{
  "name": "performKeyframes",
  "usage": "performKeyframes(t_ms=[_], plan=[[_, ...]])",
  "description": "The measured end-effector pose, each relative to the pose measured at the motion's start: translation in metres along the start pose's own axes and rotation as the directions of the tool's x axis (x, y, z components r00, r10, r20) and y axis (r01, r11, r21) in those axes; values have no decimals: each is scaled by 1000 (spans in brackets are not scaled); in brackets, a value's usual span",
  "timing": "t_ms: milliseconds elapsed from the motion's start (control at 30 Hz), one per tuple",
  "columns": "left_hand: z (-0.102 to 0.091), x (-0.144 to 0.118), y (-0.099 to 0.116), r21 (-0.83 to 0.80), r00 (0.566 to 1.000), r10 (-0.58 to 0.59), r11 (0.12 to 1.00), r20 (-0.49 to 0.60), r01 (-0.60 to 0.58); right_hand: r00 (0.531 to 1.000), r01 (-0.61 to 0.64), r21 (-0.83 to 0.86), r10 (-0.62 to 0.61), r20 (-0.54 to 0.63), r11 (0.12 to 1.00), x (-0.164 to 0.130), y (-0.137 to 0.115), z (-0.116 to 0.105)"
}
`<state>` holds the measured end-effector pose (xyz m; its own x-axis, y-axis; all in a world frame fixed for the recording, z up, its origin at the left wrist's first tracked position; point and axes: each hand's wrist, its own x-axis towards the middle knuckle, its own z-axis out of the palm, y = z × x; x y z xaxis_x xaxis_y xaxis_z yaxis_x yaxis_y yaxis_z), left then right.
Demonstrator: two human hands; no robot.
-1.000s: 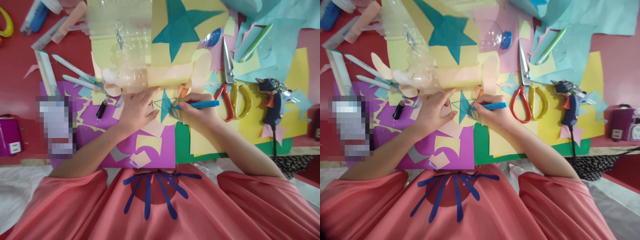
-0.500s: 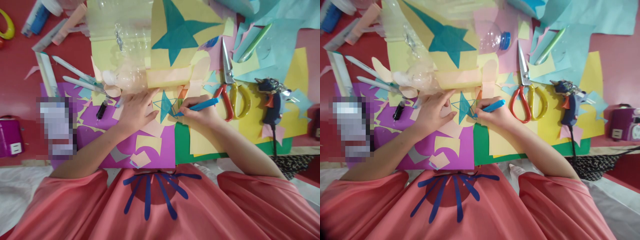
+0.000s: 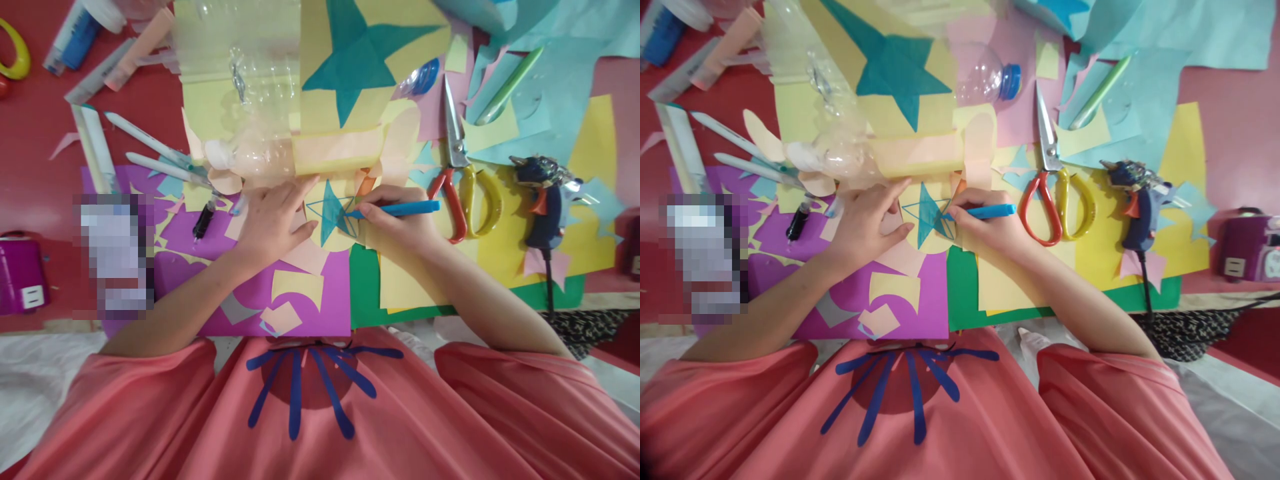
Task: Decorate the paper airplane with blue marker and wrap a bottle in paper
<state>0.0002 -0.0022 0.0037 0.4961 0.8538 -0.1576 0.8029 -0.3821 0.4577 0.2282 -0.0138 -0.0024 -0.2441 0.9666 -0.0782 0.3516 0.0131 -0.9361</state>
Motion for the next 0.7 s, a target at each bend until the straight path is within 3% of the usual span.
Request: performKeyframes(t_ms=[300, 700], plan=[[1, 0, -1, -2, 1000, 6, 1000, -2, -6, 996, -66, 23, 65, 60, 998, -1, -6, -2], [0, 0, 0, 14, 1000, 10, 1000, -23, -10, 994, 0, 26, -3, 111, 1000, -1, -4, -5]])
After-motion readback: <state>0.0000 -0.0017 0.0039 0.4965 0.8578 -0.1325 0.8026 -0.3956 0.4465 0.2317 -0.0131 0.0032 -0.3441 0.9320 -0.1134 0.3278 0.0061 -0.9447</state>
